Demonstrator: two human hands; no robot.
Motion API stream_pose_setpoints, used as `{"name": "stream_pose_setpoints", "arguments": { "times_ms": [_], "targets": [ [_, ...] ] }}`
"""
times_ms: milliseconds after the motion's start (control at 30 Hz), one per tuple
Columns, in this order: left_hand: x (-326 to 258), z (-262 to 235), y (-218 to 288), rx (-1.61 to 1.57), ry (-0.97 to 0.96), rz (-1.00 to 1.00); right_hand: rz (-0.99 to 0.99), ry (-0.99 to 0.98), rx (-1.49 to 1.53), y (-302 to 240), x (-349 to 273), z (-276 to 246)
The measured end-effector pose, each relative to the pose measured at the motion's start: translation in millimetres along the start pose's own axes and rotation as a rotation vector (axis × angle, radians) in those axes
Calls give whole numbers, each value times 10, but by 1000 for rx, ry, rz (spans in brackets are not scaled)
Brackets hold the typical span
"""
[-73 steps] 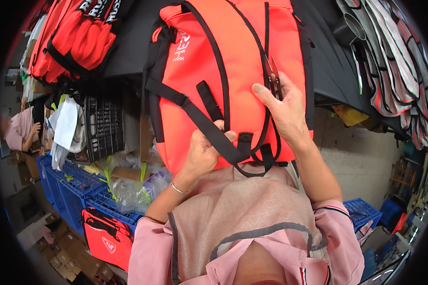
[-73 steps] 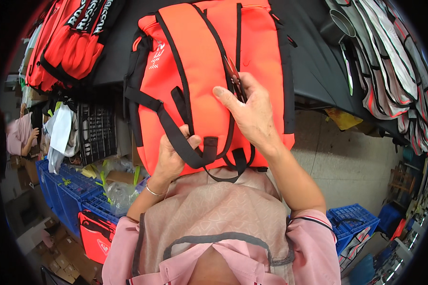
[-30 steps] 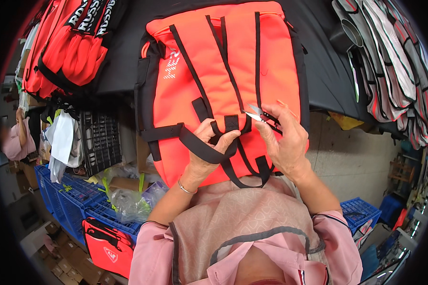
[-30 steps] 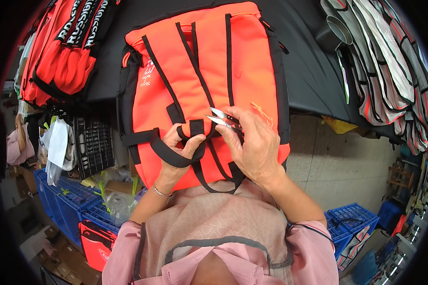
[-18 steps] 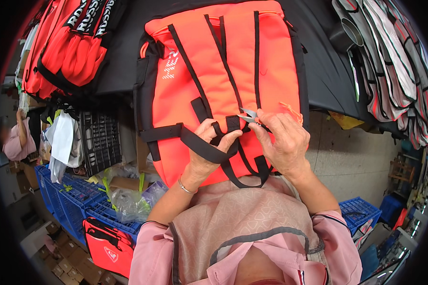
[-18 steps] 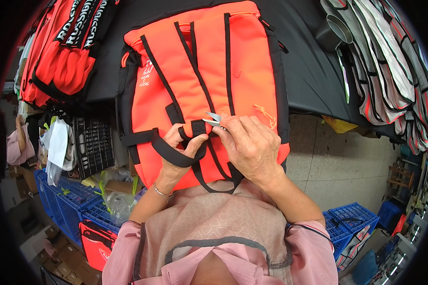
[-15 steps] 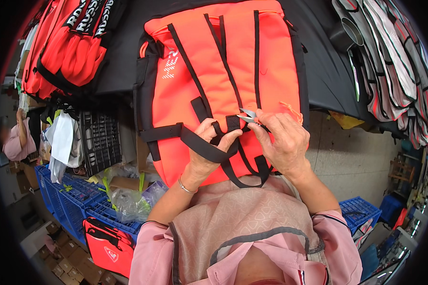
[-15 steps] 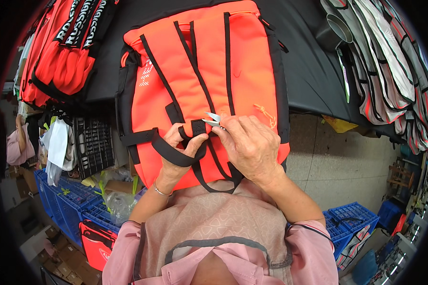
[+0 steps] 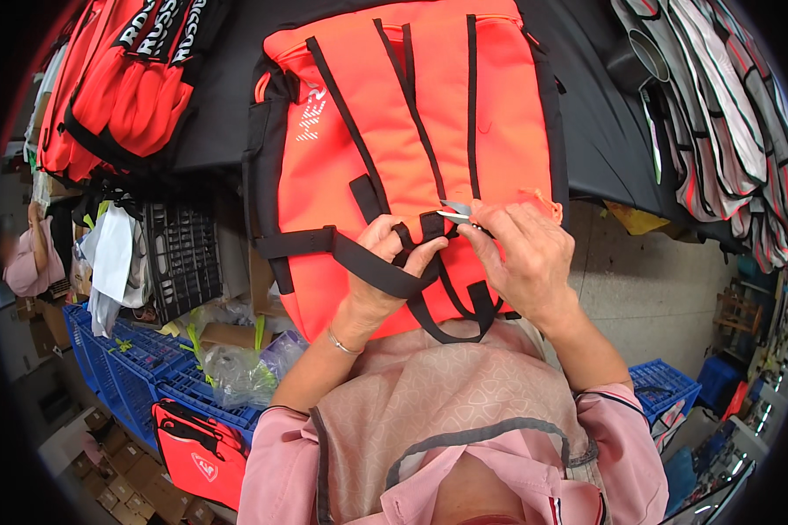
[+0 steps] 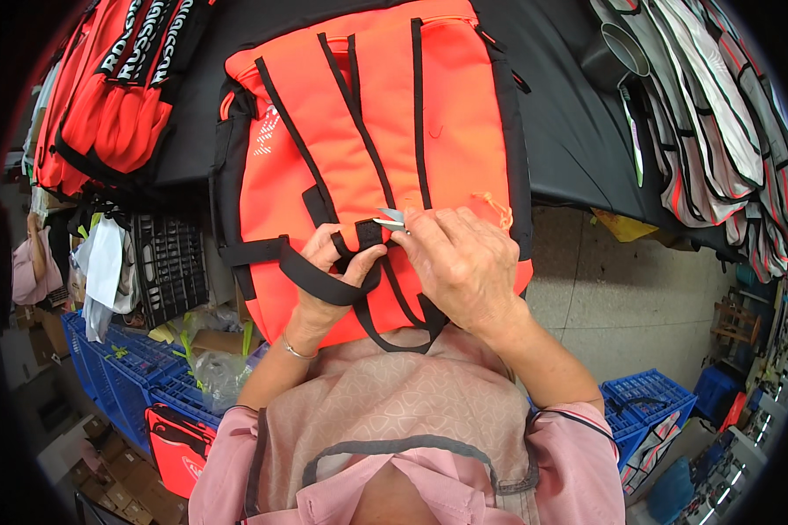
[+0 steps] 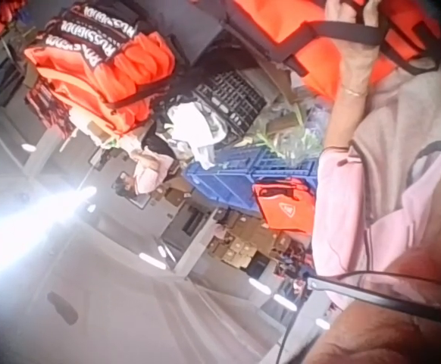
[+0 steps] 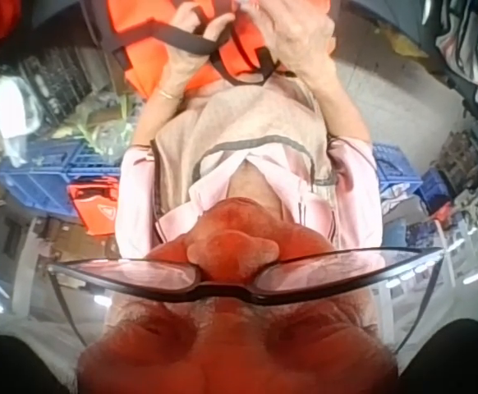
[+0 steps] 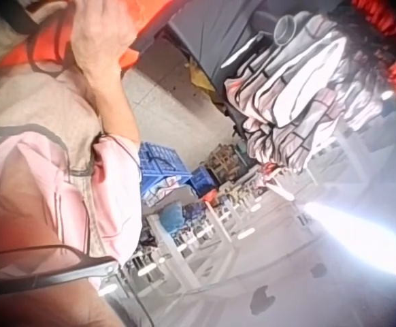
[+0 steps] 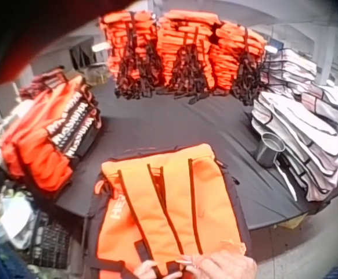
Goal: The person is inspecting a neon orange backpack and trimming loose threads with a pair of scissors.
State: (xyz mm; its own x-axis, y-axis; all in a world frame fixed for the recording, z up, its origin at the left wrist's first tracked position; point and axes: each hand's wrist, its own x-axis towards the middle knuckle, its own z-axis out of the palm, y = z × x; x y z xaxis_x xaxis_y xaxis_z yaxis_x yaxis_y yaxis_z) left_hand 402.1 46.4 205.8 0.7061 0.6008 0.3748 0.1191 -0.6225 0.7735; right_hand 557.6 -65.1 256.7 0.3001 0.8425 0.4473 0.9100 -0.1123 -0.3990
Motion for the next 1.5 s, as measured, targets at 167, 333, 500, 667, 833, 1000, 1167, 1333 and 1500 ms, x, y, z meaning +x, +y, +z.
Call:
{"name": "stream_pose_setpoints", "arguments": {
  "times_ms": [167, 333, 500, 667, 833, 1000, 1167, 1333, 1500],
  "targets": [
    [-2, 55, 27, -134, 57, -197, 715, -147, 895, -2, -48, 154],
    [28, 5, 59, -182, 48, -256, 776, -207, 957, 2, -10, 105],
    [37, 2, 53, -193, 53, -239, 592, -101, 609, -1, -29, 22],
    [24, -4, 54, -200, 33, -228, 459, -83, 445, -29, -26, 7],
    [9, 4, 52, -209, 6, -213, 382, -108, 372, -29, 3, -13],
    [-40, 27, -18, -179, 3, -161, 344, -130, 296, -14, 21, -47],
    [-104, 47, -184, -36, 0, 98, 280, -275, 164, -1, 120, -241],
    [-108, 54, -143, -3, 21, 103, 445, -408, 493, 88, 96, -194],
    [-91, 74, -59, -128, 34, -50, 797, -314, 1336, 224, -30, 37]
  ]
}}
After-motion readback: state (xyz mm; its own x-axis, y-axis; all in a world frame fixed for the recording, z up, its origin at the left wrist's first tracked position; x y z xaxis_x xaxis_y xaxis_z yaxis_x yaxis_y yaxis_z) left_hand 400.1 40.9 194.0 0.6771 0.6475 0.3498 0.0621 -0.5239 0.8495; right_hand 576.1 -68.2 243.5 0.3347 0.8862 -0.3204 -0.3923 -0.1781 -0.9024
